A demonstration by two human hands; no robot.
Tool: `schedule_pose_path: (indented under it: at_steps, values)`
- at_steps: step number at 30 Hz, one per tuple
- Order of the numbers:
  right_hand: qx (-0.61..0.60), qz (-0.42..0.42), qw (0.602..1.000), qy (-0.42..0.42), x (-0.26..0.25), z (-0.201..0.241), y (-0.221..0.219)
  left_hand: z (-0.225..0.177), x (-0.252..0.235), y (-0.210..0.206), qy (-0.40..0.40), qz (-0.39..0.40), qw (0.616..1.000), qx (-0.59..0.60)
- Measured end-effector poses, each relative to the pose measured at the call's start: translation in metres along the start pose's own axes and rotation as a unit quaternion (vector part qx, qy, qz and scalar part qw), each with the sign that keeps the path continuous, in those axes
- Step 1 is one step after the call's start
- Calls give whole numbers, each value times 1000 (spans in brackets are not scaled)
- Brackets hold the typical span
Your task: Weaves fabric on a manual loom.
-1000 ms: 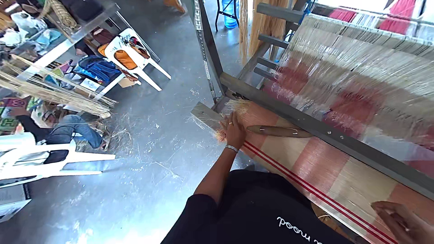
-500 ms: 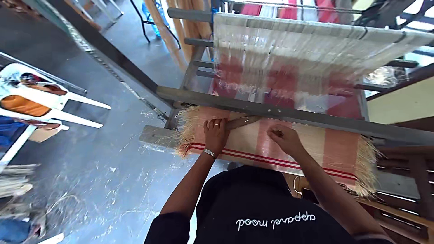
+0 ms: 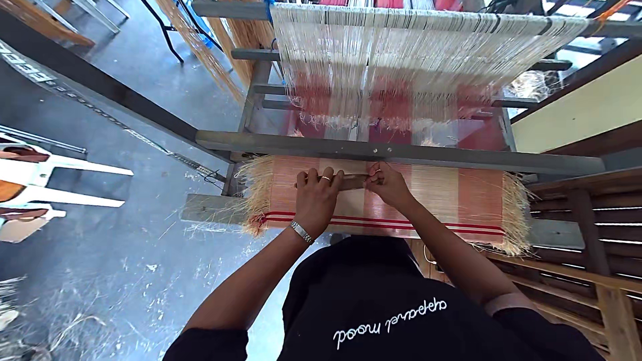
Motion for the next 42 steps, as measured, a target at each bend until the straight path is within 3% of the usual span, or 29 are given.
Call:
schedule_pose_path:
  at_steps: [9,18,22,31,42]
  values:
    - [75,-17,997,-27,2,9,4,-15,-8,13,-36,-12,998,-49]
    - [161,90,981,-65,8,16,17,-18,1,23,-71,-37,996,-33]
    - [139,129,981,-48,23,26,37,-7,9,34,-79,-18,996,25]
    - [16,265,956,120,74,65,91,14,26,50,-117,68,963,235]
    - [-138,264,937,180,92,68,122,4,21,57,-131,109,911,376]
Point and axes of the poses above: each hand's wrist, its own x-axis away from the middle knuckle, its own y-axis out of the back of the hand, z = x × y, the point moved 5 cm from there along -x, towards the middle knuckle, and after that the axes turned 2 degrees about y, right-handed, at the moved point
